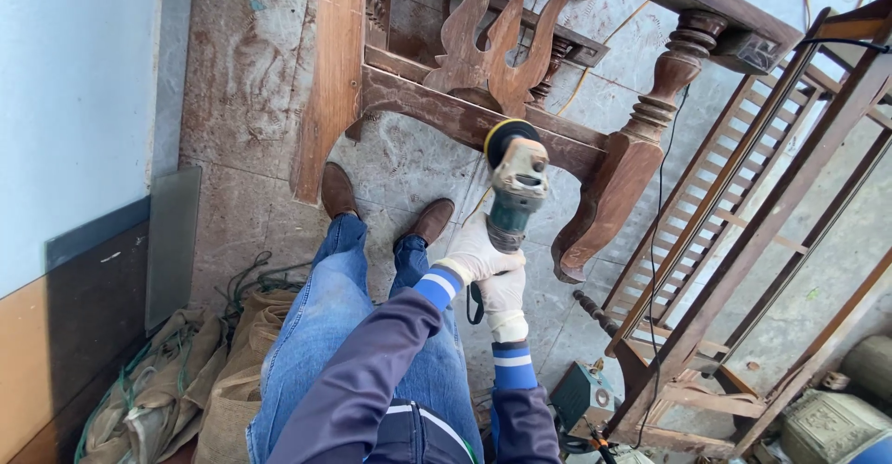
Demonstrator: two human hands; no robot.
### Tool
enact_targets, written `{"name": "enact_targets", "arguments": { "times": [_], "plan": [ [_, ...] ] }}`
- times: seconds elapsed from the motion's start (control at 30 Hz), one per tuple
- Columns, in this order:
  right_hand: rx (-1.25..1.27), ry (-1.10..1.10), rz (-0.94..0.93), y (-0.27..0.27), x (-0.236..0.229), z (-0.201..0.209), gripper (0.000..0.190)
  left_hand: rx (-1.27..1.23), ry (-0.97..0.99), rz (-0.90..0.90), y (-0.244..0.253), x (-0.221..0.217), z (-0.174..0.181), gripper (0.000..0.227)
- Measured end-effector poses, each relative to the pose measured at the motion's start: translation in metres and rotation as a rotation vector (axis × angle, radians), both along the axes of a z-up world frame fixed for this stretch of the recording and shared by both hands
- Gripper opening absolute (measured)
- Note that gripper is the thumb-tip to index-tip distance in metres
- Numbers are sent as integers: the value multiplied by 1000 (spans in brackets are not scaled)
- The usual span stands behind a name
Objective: The person sands an upside-down wooden chair. They first rub a sanding block by hand along the chair rails, then use an orbital sander to sand the seat frame, rails, and legs, moving the sander across different parts of the chair.
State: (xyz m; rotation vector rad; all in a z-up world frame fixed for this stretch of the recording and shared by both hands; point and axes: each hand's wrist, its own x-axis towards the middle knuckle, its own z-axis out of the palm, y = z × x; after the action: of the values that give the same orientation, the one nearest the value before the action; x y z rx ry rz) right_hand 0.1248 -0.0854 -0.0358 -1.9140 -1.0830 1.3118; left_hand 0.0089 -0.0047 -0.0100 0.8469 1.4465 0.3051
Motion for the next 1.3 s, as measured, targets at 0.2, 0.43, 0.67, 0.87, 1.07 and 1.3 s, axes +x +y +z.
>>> {"name": "enact_targets", "arguments": {
  "times": [0.2, 0.43, 0.67, 0.87, 1.07, 1.3],
  "plan": [
    [101, 32, -25, -2, 9, -6, 53, 39, 5, -120, 3, 11, -11, 78],
    [49, 105, -4, 1, -22, -7, 54, 14, -39, -49, 8, -30, 11, 81],
    [36, -18, 59, 9, -42, -7, 56, -1, 62, 6, -2, -43, -14, 86],
    [-67, -65, 65, 19, -76, -5, 64, -13, 32, 122, -1, -76, -11, 84],
    [-87, -77, 118, 37, -112, 8, 65, 0, -112, 342, -7, -107, -19, 75],
    [-119, -71, 229, 63, -160, 27, 68, 81, -138, 419, -1, -152, -28, 73]
  ]
}}
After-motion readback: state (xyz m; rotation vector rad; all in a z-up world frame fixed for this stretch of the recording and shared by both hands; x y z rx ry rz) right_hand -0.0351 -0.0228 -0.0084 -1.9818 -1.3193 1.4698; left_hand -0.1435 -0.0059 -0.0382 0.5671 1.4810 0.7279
